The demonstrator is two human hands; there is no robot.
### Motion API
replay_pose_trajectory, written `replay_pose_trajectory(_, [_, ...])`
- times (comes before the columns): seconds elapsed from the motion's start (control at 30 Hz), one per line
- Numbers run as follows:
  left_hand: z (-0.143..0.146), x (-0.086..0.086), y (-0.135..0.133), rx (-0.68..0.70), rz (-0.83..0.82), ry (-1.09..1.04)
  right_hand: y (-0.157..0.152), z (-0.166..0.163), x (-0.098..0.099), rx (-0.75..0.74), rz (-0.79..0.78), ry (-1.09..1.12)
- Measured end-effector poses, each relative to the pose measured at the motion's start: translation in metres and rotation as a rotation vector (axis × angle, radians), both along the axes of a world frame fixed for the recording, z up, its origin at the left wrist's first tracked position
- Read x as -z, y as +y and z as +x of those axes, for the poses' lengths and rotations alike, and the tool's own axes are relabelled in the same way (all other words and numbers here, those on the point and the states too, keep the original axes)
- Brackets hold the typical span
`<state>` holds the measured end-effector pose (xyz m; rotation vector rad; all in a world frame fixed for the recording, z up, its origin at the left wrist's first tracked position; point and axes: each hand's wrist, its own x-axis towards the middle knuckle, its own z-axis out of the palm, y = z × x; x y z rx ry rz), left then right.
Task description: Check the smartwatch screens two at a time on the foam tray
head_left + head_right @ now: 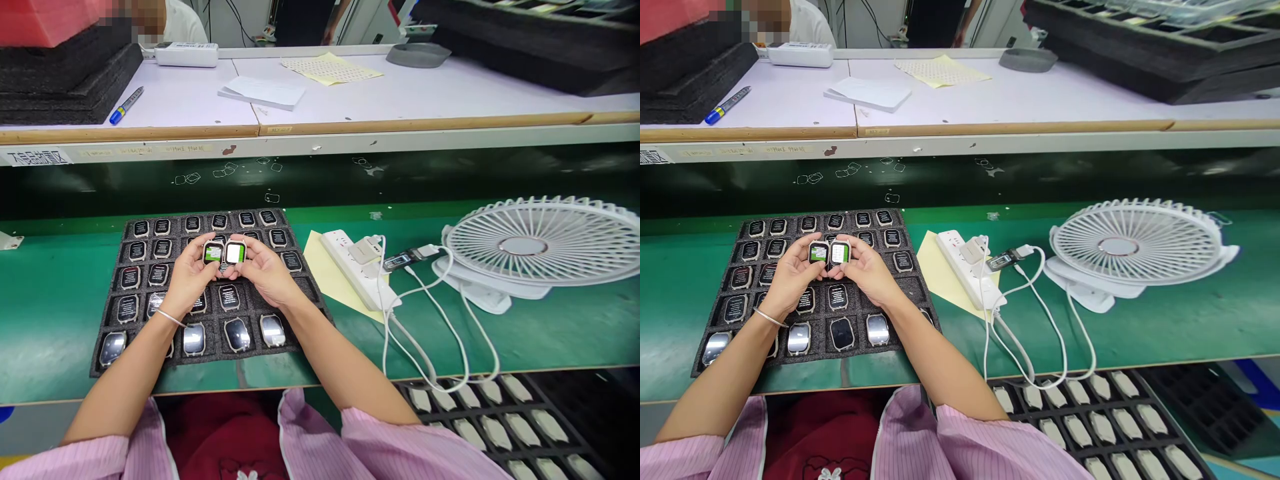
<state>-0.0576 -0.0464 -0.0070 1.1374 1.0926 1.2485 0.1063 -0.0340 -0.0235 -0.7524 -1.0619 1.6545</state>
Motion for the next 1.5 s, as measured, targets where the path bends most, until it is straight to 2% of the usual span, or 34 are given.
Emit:
replay_pose_trajectory(0.27, [-0.0012,0.0027,0.0011,0.032,0.037,-0.021,-0.0010,0.0000,-0.0037,0.008,-0.010,-0.002])
replay_pose_trajectory(0.67, [-0.0010,-0.0003,0.0002,-0.007,0.027,0.005,-0.0022,0.0010,-0.0043,0.009,0.010,-0.032])
replay_pose_trajectory(0.93, [-0.0012,-0.0064,-0.0022,-0.001,-0.038,-0.036,-0.0021,0.0025,-0.0067,0.032,-0.031,-0.052])
replay_pose_trajectory(1.13, [-0.0009,-0.0043,-0.0010,-0.041,-0.003,0.030,-0.0023,0.0031,-0.0090,0.044,-0.041,-0.102])
replay_pose_trajectory(1.5, [-0.0022,-0.0002,0.0011,-0.014,0.054,0.049,-0.0014,0.0026,-0.0062,0.030,-0.003,-0.081])
